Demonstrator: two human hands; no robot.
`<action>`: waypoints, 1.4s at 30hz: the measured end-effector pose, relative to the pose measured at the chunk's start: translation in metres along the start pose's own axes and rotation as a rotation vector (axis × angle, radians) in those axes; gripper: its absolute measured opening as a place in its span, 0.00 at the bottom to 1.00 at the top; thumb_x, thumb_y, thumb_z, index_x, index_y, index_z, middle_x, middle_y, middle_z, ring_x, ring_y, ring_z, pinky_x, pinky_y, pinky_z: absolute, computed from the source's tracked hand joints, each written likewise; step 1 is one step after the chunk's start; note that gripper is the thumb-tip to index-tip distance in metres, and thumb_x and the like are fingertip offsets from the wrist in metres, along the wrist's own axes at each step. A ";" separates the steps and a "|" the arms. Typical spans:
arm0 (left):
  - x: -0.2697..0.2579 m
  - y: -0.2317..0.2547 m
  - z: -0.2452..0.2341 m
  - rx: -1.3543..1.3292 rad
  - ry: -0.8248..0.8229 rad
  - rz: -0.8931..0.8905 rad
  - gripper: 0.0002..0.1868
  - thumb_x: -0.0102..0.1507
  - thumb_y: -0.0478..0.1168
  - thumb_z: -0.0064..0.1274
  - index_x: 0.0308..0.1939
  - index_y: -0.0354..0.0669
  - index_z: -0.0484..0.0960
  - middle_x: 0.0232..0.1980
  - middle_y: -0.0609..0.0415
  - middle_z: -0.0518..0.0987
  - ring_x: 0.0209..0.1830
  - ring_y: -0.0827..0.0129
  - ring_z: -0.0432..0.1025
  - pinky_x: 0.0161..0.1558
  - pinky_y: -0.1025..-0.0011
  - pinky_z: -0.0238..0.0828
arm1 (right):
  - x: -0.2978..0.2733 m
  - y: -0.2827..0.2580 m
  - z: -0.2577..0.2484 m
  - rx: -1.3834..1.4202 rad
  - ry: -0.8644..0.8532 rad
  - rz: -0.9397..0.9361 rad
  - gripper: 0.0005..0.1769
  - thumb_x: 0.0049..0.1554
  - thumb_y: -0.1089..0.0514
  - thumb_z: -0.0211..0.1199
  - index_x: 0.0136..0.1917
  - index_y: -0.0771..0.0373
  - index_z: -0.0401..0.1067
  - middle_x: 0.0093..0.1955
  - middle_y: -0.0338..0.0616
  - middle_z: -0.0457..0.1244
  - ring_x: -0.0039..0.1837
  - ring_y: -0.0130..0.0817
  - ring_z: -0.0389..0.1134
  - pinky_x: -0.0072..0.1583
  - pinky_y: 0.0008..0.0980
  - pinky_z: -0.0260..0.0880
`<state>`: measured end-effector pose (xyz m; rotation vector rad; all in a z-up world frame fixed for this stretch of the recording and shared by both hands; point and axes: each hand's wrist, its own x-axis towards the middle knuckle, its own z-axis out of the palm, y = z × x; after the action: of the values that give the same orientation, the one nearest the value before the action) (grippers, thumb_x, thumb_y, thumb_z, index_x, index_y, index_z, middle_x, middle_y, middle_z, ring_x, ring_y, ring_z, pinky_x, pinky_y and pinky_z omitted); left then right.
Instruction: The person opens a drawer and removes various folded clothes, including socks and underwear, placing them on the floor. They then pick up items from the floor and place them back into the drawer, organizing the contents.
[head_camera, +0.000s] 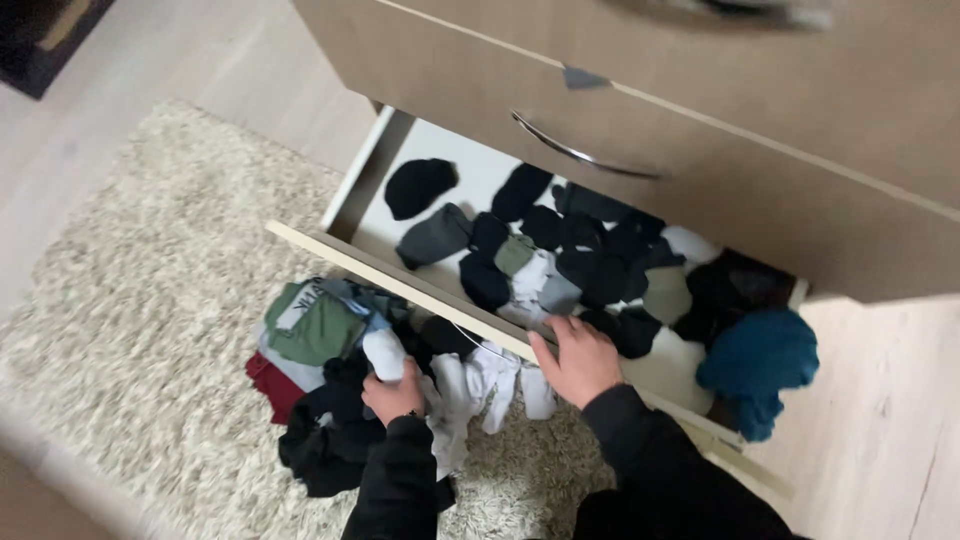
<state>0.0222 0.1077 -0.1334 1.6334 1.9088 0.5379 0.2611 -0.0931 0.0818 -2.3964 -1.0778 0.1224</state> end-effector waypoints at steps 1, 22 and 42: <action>-0.002 -0.001 0.004 -0.002 -0.010 0.012 0.45 0.51 0.61 0.69 0.60 0.29 0.74 0.57 0.27 0.73 0.58 0.37 0.68 0.60 0.52 0.67 | -0.002 0.001 0.001 -0.005 0.010 0.011 0.21 0.59 0.42 0.60 0.53 0.61 0.74 0.49 0.49 0.69 0.48 0.52 0.71 0.49 0.48 0.72; -0.146 0.216 -0.069 -0.189 -0.139 1.022 0.18 0.63 0.41 0.57 0.55 0.38 0.78 0.56 0.43 0.77 0.61 0.49 0.70 0.63 0.54 0.63 | 0.012 0.074 0.043 0.621 -0.026 0.177 0.14 0.59 0.50 0.64 0.54 0.59 0.79 0.46 0.45 0.73 0.44 0.35 0.75 0.48 0.32 0.74; -0.165 0.214 -0.034 -0.295 -0.292 1.175 0.16 0.66 0.36 0.48 0.58 0.38 0.77 0.55 0.48 0.81 0.58 0.56 0.74 0.67 0.59 0.58 | 0.086 0.117 0.054 -0.174 0.026 0.262 0.32 0.46 0.46 0.75 0.62 0.55 0.72 0.57 0.47 0.67 0.60 0.50 0.67 0.58 0.52 0.65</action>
<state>0.1781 -0.0150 0.0530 2.3244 0.4695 0.8850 0.3840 -0.0741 -0.0108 -2.6802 -0.7867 0.0905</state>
